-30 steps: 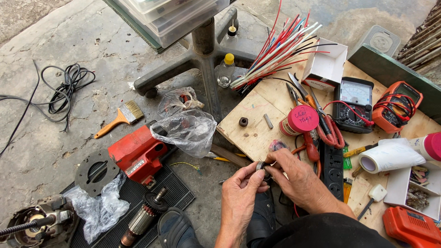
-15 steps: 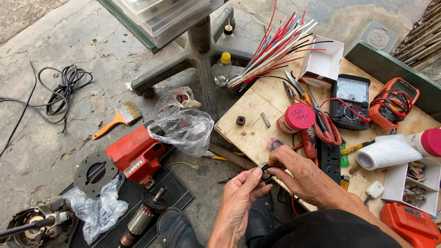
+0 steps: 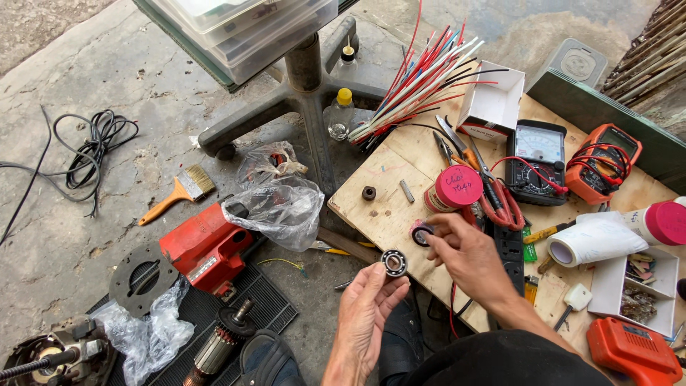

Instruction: The person disassembles a red electric motor, removing the housing and rotor. They then handle a small cylindrical bearing, placing it on the workbench among other tools and parts.

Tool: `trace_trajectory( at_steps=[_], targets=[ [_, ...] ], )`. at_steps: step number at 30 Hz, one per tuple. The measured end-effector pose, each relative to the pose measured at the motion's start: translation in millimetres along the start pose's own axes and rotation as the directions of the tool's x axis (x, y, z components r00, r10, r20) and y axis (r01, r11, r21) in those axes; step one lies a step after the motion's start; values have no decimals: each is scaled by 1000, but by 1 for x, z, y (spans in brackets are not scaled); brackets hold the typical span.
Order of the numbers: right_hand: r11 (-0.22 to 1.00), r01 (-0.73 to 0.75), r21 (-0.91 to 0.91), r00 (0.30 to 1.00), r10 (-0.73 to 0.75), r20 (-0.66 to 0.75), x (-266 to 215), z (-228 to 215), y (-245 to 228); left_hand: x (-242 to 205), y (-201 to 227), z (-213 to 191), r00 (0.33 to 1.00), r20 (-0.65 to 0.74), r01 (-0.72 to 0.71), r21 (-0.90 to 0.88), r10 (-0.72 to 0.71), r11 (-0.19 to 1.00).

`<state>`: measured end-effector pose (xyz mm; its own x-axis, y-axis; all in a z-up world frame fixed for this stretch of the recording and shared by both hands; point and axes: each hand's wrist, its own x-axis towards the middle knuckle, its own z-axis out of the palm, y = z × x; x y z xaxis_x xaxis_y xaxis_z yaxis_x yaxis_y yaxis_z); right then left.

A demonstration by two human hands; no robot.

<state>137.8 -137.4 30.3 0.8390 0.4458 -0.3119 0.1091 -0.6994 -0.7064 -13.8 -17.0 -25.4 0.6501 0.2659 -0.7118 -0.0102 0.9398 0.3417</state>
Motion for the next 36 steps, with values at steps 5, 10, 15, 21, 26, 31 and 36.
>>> trace_trajectory(
  at_steps=[5, 10, 15, 21, 26, 31, 36],
  targets=[
    [947, -119, 299, 990, 137, -39, 39, 50, 36, -5, 7, 5, 999, -54, 4, -23, -5, 1000],
    [941, -120, 318, 989, 140, -43, 66, 65, 37, -7, 11, 8, 999, -47, -4, -33, 2, 999],
    [982, -72, 175, 996, 80, -43, 76, 61, 26, -4, 9, 6, 1000, -13, -6, -27, 6, 1000],
    [997, -55, 55, 996, 59, -74, 73, 57, 21, 0, 10, 7, 1000, -26, -8, -35, 7, 999],
    [779, 541, -318, 791, -599, -122, 79, 69, 53, 5, 12, 3, 992, -124, -28, -68, 20, 997],
    [531, 644, -551, 648, -761, 24, 72, 78, 66, 6, 17, 3, 983, -182, -59, -96, 40, 994],
    [824, 458, -334, 796, -547, -259, 16, 56, 46, 12, 13, -3, 984, -171, -70, -100, 53, 993]
  ],
)
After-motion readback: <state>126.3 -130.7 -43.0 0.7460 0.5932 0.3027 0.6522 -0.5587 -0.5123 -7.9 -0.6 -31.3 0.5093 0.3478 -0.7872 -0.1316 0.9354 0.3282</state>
